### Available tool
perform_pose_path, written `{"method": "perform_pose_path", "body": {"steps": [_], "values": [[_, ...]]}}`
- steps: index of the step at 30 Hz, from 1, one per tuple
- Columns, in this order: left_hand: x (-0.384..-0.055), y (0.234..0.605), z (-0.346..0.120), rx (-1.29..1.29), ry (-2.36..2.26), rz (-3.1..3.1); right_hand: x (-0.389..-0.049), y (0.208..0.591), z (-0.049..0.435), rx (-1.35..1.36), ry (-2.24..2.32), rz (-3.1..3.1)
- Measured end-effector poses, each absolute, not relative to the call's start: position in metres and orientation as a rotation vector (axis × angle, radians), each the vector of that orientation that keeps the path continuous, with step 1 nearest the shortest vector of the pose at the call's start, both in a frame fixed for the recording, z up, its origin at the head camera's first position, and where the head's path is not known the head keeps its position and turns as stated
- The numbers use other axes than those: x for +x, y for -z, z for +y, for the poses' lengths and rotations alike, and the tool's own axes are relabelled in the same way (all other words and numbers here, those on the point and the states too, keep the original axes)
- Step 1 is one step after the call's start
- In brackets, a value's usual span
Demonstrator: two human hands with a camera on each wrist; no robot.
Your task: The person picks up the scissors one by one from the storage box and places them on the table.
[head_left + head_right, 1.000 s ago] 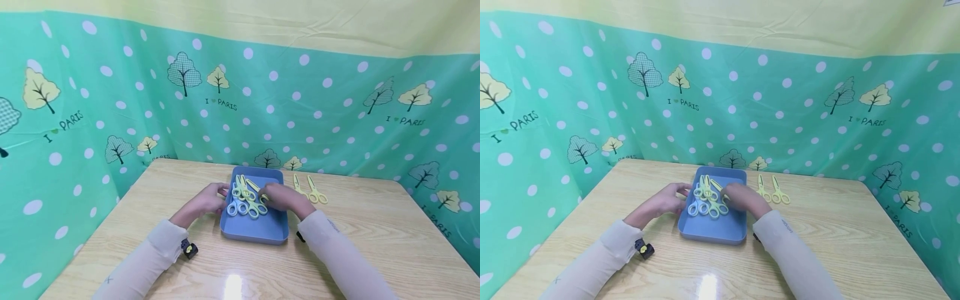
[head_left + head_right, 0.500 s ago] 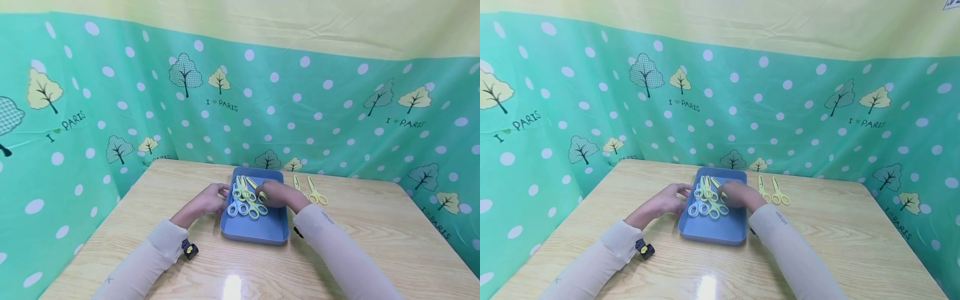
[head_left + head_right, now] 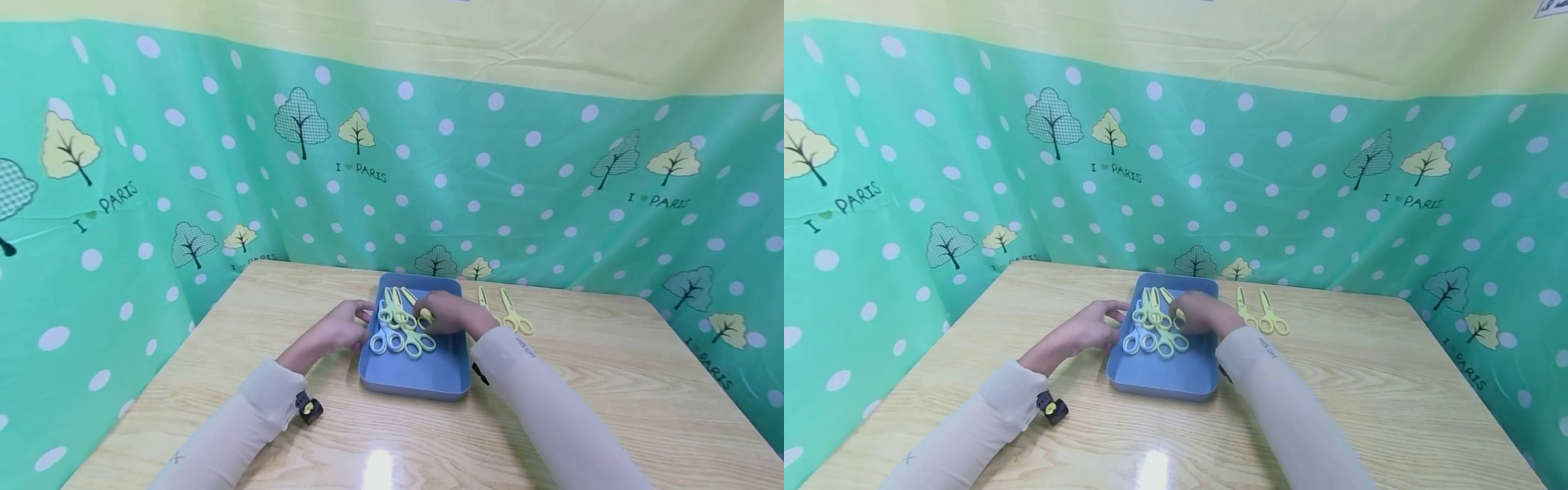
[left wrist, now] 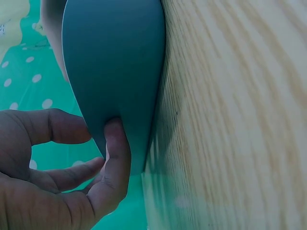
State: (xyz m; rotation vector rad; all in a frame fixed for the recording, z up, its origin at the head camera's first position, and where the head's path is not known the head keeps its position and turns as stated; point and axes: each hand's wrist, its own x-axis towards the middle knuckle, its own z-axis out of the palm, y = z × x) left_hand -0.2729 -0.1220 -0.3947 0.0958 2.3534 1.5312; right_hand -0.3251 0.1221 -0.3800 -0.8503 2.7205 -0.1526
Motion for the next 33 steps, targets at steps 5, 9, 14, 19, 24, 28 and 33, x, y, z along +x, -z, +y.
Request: {"method": "perform_pose_path", "body": {"steps": [5,9,14,19,24,28,33], "values": [[-0.272,0.395,-0.121,0.106,-1.532,2.355,-0.326,0.381,0.12,-0.813,0.109,2.747],[-0.272,0.394,-0.121,0.107,-1.528,2.355,-0.327,0.381,0.119,-0.794,0.094,2.759],[-0.272,0.394,-0.122,0.112,-1.525,2.359,-0.325,0.381,0.118,-0.795,0.049,2.789],[-0.272,0.395,-0.122,0.118,-1.525,2.364,-0.321,0.379,0.116,-0.773,0.009,2.854],[-0.272,0.395,-0.122,0.114,-1.527,2.367,-0.318,0.376,0.116,-0.77,0.001,2.898],[-0.272,0.396,-0.123,0.117,-1.526,2.369,-0.316,0.374,0.117,-0.781,-0.005,2.92],[-0.272,0.395,-0.122,0.12,-1.526,2.369,-0.311,0.369,0.12,-0.82,-0.037,2.964]]}}
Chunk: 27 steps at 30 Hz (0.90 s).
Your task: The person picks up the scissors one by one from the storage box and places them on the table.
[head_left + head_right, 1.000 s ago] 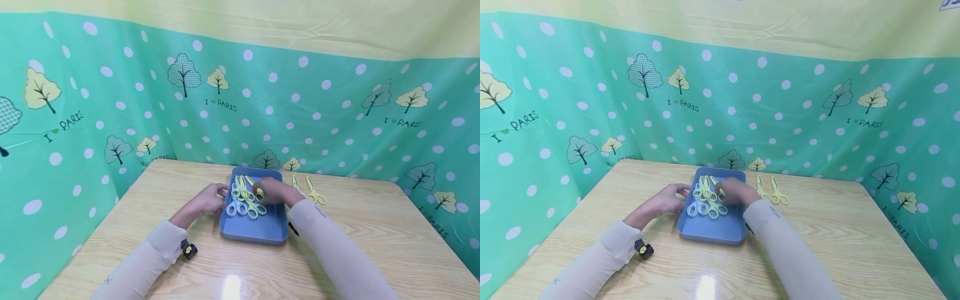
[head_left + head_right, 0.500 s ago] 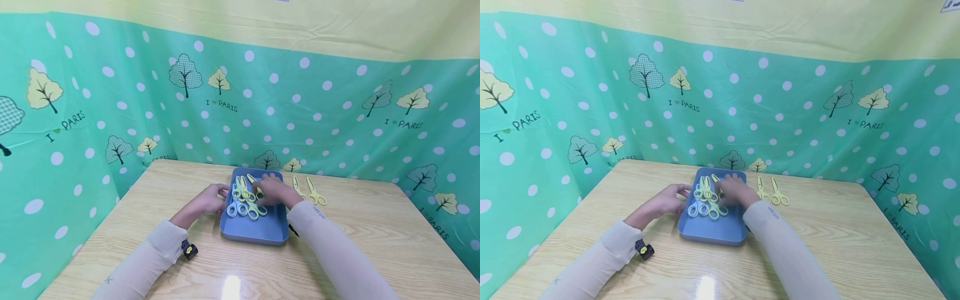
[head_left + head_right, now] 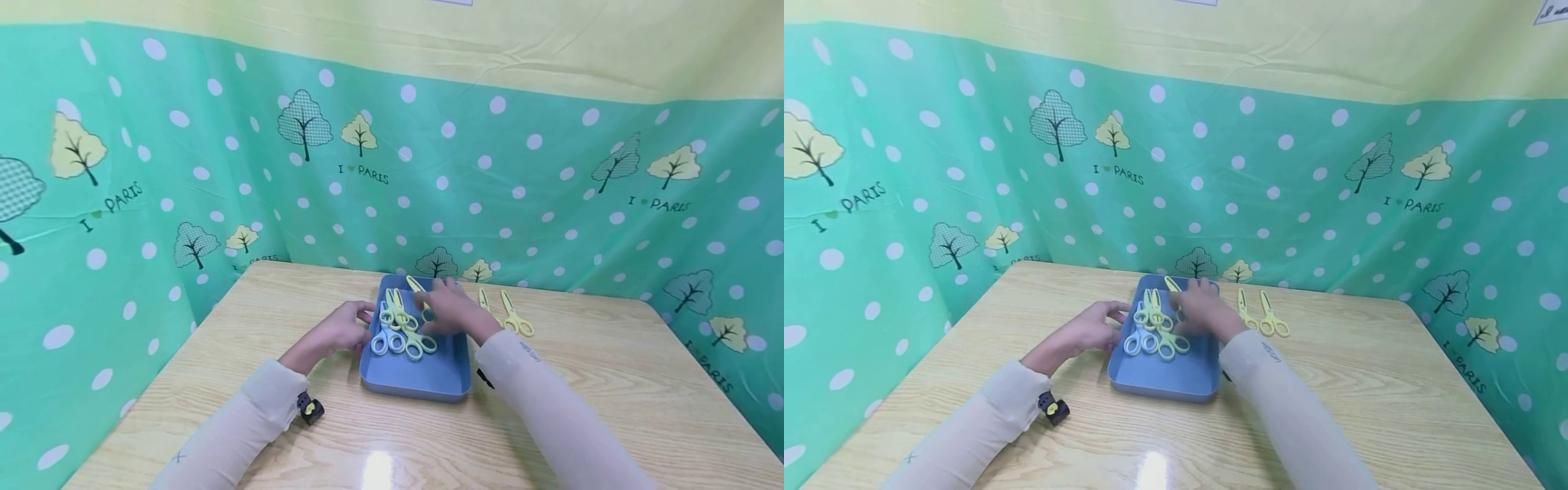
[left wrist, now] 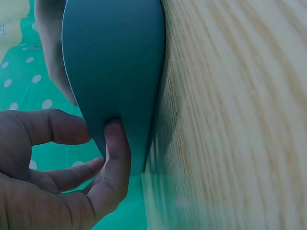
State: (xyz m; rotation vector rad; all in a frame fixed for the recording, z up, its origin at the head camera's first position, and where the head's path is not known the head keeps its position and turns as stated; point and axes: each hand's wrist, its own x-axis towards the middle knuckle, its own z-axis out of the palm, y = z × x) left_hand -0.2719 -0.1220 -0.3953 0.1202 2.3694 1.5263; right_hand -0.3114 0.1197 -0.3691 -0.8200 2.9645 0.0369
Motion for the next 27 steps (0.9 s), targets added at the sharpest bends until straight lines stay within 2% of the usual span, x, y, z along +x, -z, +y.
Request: {"method": "perform_pose_path", "body": {"steps": [27], "values": [[-0.269,0.393,-0.122,0.125,-1.525,2.369,-0.295,0.345,0.188,-0.778,0.075,3.096]]}}
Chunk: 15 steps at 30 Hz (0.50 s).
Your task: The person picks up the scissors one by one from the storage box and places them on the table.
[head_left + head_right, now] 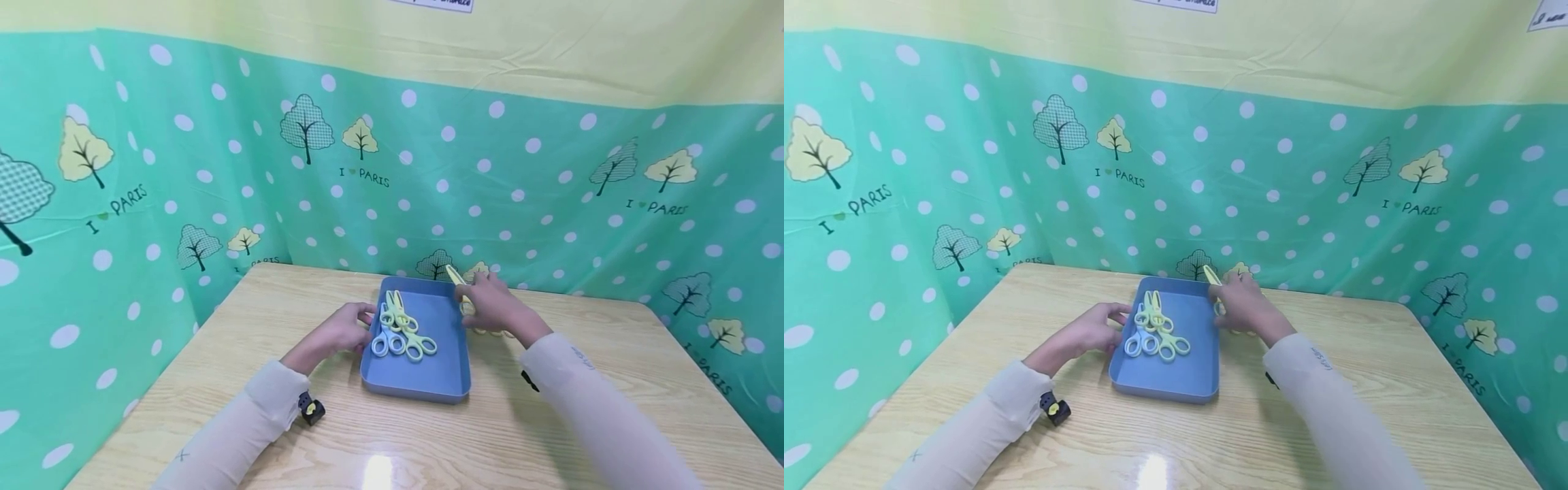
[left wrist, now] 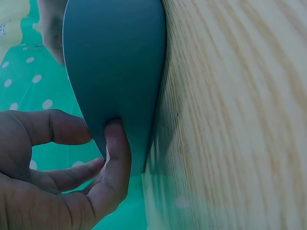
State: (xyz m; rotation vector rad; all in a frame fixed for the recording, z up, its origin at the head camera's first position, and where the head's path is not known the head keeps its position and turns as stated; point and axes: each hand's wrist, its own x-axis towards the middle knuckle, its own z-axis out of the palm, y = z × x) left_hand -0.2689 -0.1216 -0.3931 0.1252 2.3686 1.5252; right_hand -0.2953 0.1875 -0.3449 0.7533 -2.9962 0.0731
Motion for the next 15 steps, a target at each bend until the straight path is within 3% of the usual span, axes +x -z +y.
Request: {"method": "perform_pose_path", "body": {"steps": [15], "values": [[-0.27,0.394,-0.12,0.119,-1.523,2.377,-0.294,0.36,0.249,0.7,-0.144,-3.047]]}}
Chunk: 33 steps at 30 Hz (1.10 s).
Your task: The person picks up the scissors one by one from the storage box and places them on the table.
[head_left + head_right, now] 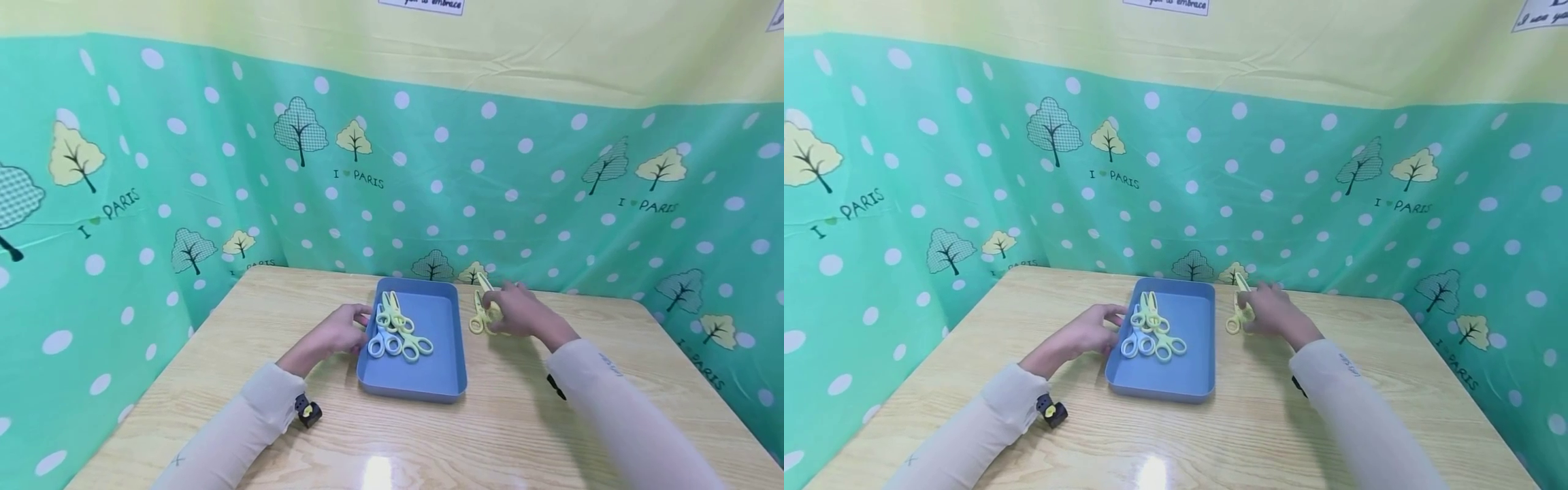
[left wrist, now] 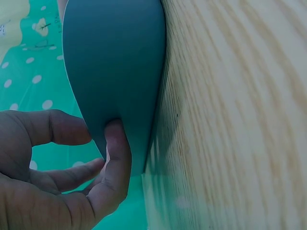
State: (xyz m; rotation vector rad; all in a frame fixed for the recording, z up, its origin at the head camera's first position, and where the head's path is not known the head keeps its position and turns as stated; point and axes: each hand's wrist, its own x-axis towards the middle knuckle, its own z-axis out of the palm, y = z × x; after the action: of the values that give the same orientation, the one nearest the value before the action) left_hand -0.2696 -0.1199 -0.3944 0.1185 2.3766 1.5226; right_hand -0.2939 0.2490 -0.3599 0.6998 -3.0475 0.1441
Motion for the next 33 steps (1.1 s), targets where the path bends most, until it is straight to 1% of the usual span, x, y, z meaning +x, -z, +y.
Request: {"method": "perform_pose_path", "body": {"steps": [16,21,27,33], "values": [[-0.269,0.399,-0.121,0.123,-1.516,2.395,-0.295,0.376,0.302,0.563,-0.271,-3.145],[-0.27,0.398,-0.121,0.132,-1.532,2.383,-0.29,0.376,0.317,0.546,-0.29,-3.147],[-0.271,0.398,-0.121,0.124,-1.533,2.381,-0.292,0.38,0.334,0.544,-0.27,-3.151],[-0.271,0.399,-0.121,0.122,-1.53,2.379,-0.292,0.386,0.34,0.562,-0.266,-3.177]]}}
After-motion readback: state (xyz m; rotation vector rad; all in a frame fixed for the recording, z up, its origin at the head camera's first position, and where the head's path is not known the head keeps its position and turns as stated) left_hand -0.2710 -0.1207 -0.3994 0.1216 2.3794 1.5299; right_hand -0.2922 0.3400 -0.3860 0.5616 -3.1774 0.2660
